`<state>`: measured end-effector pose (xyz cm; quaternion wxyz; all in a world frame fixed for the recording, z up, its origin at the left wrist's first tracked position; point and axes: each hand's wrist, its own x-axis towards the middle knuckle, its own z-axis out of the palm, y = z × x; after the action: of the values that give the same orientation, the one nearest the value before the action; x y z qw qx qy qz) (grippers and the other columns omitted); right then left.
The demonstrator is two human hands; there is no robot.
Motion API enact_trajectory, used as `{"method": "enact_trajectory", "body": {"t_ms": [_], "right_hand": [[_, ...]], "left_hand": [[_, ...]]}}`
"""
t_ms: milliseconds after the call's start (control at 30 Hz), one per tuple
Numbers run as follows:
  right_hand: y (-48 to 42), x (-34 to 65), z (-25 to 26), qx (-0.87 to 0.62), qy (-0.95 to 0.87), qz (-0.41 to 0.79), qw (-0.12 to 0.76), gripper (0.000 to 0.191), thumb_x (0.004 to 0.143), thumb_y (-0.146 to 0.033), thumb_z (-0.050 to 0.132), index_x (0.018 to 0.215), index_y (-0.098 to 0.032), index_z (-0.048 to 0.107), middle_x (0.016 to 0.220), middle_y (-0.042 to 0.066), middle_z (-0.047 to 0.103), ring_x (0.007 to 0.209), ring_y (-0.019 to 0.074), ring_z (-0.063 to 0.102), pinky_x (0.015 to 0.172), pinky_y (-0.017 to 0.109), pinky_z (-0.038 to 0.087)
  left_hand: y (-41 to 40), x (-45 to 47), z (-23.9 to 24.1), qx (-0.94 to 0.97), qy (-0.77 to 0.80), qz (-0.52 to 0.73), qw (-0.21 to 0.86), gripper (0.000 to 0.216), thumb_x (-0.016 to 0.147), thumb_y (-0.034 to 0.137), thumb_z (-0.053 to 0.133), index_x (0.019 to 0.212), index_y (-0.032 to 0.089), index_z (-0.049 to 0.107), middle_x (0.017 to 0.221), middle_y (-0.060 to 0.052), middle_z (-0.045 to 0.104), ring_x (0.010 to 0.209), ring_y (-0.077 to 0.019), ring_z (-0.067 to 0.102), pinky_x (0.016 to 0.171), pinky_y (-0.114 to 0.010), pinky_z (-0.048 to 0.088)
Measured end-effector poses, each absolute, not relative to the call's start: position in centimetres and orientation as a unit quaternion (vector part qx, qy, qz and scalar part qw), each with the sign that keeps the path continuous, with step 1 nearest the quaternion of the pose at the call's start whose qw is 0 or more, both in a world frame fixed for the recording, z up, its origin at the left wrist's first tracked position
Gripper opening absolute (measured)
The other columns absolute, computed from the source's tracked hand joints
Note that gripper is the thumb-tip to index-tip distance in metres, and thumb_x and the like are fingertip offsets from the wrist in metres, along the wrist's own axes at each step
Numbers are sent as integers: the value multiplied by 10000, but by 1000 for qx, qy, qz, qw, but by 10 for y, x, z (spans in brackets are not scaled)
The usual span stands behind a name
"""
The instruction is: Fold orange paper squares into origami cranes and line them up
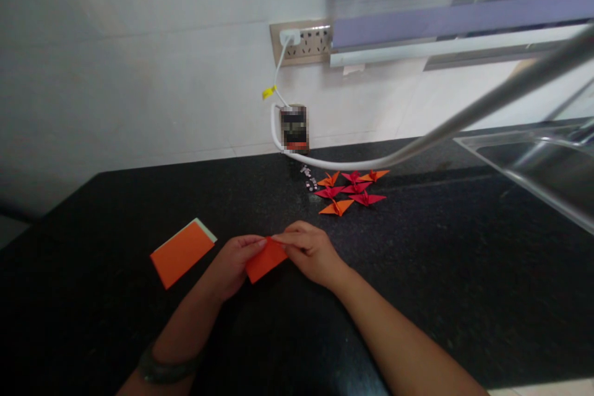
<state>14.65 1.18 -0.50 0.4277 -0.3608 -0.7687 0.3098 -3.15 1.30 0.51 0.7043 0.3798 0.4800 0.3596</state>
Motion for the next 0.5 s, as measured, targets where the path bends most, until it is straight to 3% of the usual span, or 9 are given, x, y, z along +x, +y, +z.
{"method": "enact_trajectory", "body": {"t_ms": [200, 500], "right_hand": [[14, 153, -4, -304, -859, 200, 361, 307, 819, -132, 463, 1063, -255, 605, 928, 54, 586, 841, 141, 531, 731, 284, 430], [12, 154, 2, -312, -886, 175, 296, 277, 840, -184, 455, 1069, -246, 598, 933, 53, 578, 832, 145, 508, 714, 274, 413]], "left_hand": [[16, -35, 13, 336, 463, 361, 737, 139, 654, 228, 638, 688, 95, 661, 600, -40, 646, 524, -101, 540, 540, -218, 391], [16, -36, 11, 327, 458, 360, 744, 117, 668, 194, 620, 685, 85, 659, 588, -43, 642, 506, -92, 534, 523, -210, 393]]}}
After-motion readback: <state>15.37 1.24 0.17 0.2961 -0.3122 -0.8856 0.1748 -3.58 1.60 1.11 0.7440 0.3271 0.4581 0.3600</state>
